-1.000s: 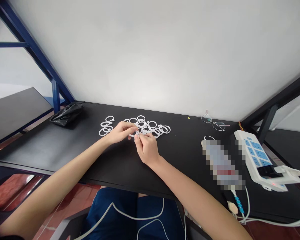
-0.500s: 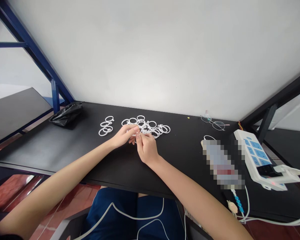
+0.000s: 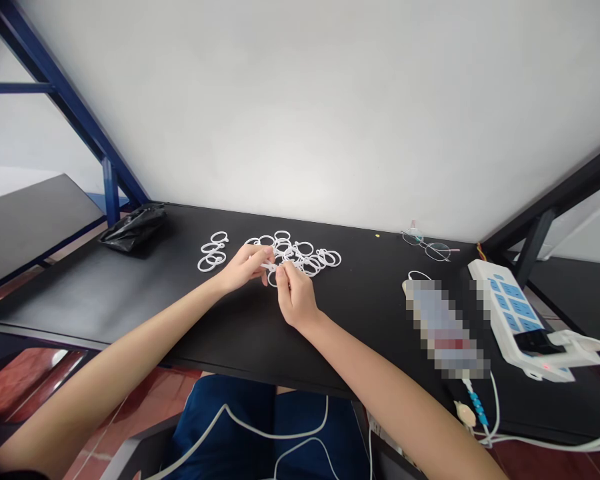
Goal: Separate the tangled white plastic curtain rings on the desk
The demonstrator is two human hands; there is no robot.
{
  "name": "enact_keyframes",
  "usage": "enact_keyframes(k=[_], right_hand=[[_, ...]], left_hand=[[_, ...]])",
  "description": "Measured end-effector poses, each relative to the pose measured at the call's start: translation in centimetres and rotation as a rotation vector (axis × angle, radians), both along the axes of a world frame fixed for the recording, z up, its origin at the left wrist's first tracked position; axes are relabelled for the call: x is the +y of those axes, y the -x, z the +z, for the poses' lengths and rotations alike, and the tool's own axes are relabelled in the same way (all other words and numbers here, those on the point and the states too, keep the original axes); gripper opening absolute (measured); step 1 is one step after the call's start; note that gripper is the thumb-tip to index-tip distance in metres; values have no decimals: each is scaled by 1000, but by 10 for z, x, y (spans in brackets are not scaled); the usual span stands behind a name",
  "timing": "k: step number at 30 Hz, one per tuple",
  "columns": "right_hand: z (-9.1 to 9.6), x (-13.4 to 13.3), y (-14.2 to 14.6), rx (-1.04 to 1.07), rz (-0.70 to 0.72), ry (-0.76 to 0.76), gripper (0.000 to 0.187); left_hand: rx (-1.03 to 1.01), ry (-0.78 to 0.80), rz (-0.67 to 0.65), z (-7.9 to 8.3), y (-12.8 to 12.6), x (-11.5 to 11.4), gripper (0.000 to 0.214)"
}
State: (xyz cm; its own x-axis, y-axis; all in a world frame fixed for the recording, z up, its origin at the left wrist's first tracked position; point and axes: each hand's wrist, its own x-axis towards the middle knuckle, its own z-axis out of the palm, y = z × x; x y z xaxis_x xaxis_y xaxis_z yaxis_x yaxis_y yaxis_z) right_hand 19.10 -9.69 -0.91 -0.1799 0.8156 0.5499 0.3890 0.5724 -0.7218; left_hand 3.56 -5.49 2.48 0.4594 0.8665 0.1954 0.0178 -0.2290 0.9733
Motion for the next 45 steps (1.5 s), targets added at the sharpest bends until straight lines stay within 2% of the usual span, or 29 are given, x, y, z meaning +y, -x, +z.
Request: enact_keyframes(k=[5,14,27,34,45], right_hand=[[-1,1,0,-1,47,16,29],[-3,1,-2,36,120,66,28],[-2,-1,-3,9,182,45,26],[-2,-2,-3,-16,185,41,26],[-1,0,-3,4,188,75,28]], left_hand=[[55,-53,23,-3,1,2,44],[104,-140,47,2,2,-2,43],[128,-231,49,-2,4,0,34],[116,-235,48,-3,4,0,33],[88,-134,4,-3,3,0,34]])
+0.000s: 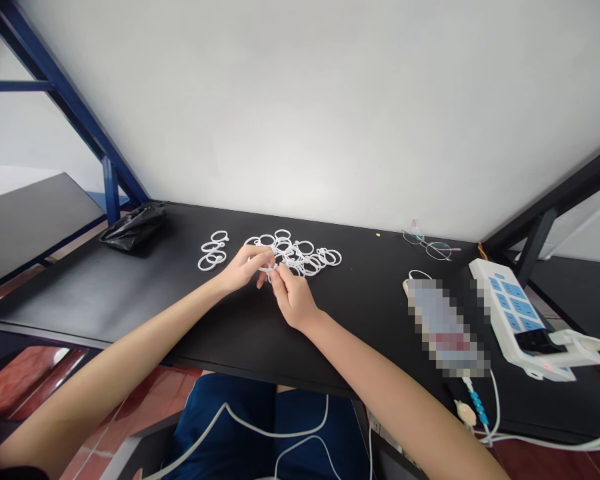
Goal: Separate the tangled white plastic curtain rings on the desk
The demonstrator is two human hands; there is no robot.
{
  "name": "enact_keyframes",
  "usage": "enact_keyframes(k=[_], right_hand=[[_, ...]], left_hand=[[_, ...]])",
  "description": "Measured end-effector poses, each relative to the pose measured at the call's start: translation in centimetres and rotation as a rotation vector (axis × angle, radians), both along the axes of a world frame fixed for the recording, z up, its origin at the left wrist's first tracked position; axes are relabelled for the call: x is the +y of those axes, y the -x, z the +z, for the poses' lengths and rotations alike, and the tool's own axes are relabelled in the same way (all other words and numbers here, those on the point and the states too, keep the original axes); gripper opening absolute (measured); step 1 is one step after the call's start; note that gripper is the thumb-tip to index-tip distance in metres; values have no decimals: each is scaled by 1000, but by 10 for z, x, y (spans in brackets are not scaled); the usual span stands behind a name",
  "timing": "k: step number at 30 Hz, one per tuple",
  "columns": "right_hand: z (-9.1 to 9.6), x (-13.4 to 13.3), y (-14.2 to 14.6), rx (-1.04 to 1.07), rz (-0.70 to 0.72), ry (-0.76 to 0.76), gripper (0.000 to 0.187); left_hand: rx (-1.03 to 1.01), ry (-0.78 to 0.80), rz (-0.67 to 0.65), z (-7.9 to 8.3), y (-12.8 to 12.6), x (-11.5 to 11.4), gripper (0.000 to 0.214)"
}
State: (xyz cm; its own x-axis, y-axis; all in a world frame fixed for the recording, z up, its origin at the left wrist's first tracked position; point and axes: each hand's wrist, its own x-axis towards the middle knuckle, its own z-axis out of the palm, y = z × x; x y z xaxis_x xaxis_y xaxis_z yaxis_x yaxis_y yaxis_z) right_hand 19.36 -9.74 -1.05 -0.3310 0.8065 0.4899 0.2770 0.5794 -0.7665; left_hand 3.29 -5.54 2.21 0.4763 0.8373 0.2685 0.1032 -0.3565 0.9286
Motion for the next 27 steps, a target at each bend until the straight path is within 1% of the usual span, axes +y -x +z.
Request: enact_keyframes(k=[6,14,20,27], right_hand=[[2,0,0,16,17,-2,29],[1,0,0,28,17,25,30],[1,0,0,31,22,23,31],[3,-1,0,30,25,31,31]], left_hand=[[-15,47,-34,3,0,-1,36],[19,4,-5,6,-1,-2,37],[4,33,-4,5,-1,-1,38],[24,-11,2,2,1,1,37]])
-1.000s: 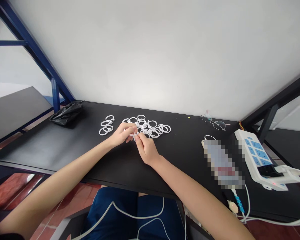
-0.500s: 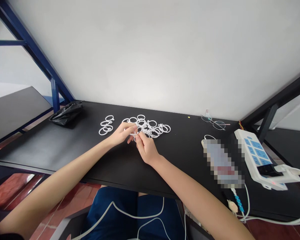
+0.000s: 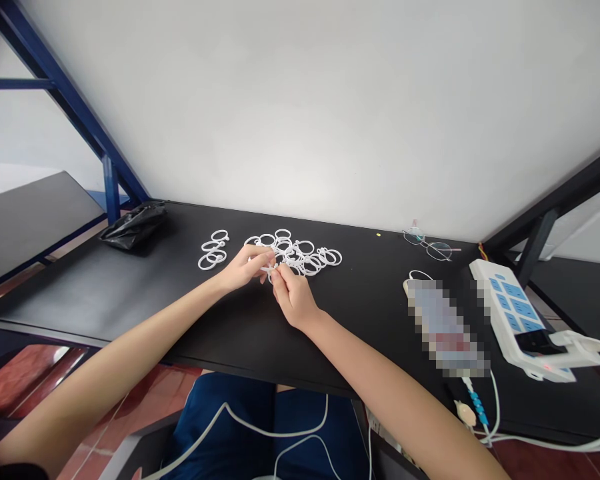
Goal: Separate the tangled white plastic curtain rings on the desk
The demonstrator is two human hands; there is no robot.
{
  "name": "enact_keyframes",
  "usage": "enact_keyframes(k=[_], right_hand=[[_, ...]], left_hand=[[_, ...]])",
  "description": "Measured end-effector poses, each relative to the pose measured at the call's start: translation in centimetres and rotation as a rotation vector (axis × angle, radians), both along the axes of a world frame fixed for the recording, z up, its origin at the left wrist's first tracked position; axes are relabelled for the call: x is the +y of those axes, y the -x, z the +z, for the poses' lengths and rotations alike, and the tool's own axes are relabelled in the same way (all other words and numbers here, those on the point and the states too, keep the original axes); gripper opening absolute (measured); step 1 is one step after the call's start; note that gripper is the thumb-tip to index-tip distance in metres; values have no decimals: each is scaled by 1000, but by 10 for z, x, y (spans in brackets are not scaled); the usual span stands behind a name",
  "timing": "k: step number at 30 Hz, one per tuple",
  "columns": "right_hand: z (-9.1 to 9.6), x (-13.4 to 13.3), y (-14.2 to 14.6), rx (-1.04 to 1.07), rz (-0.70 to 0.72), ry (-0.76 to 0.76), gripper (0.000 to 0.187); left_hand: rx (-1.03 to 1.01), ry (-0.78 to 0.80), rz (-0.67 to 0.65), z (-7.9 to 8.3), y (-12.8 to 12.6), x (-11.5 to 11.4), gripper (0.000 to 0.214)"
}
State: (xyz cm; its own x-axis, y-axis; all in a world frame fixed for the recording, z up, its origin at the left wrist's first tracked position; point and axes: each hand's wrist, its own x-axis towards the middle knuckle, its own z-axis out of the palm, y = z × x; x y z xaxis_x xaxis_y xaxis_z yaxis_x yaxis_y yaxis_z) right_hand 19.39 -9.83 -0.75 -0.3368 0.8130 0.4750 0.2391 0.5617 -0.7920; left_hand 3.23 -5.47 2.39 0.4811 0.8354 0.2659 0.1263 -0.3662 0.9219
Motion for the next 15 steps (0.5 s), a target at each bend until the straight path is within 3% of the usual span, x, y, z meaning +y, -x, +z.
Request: enact_keyframes(k=[15], right_hand=[[0,0,0,-4,16,4,31]], left_hand=[[-50,28,-19,4,-3,-4,34]])
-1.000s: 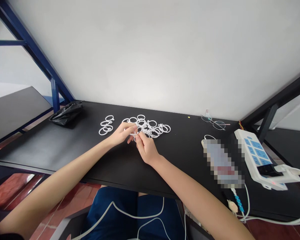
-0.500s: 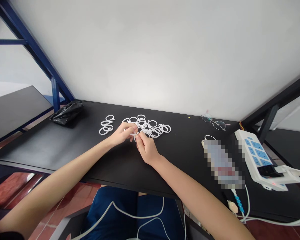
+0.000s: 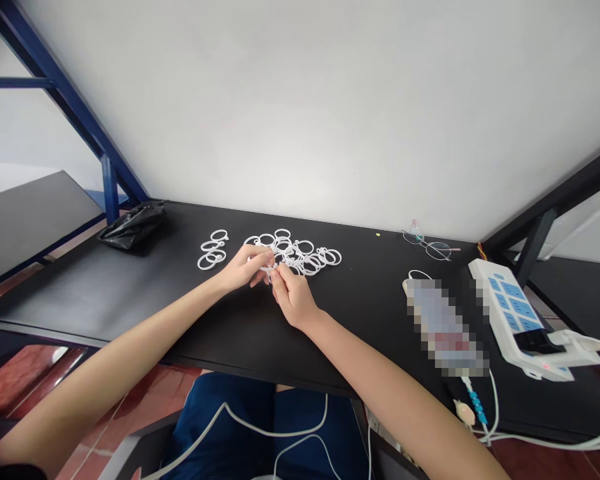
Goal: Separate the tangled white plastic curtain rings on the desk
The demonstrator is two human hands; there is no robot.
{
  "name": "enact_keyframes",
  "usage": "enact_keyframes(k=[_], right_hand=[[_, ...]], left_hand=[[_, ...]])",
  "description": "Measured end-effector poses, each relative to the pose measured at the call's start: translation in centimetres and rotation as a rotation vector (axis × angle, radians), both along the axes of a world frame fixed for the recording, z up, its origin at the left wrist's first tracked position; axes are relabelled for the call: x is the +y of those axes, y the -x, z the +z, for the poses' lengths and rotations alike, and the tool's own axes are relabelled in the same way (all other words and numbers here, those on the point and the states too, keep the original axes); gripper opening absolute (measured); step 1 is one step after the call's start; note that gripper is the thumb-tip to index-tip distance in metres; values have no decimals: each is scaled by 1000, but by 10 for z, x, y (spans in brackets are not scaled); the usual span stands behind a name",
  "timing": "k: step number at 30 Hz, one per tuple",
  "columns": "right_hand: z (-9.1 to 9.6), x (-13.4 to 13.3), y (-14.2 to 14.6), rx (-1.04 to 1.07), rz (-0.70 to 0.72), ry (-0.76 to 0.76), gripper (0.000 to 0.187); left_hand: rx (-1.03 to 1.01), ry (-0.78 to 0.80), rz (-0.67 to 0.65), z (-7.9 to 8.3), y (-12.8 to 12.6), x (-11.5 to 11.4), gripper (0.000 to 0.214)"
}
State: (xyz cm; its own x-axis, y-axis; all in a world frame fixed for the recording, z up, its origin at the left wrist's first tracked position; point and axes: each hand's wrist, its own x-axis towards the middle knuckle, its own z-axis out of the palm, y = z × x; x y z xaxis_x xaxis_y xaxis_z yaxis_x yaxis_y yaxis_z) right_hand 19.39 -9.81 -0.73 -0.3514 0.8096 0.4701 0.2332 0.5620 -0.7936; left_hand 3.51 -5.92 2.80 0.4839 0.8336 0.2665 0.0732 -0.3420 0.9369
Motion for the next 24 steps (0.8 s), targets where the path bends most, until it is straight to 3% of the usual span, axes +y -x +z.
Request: enact_keyframes(k=[24], right_hand=[[0,-1,0,-15,6,-8,32]], left_hand=[[0,33,22,3,-2,-2,35]])
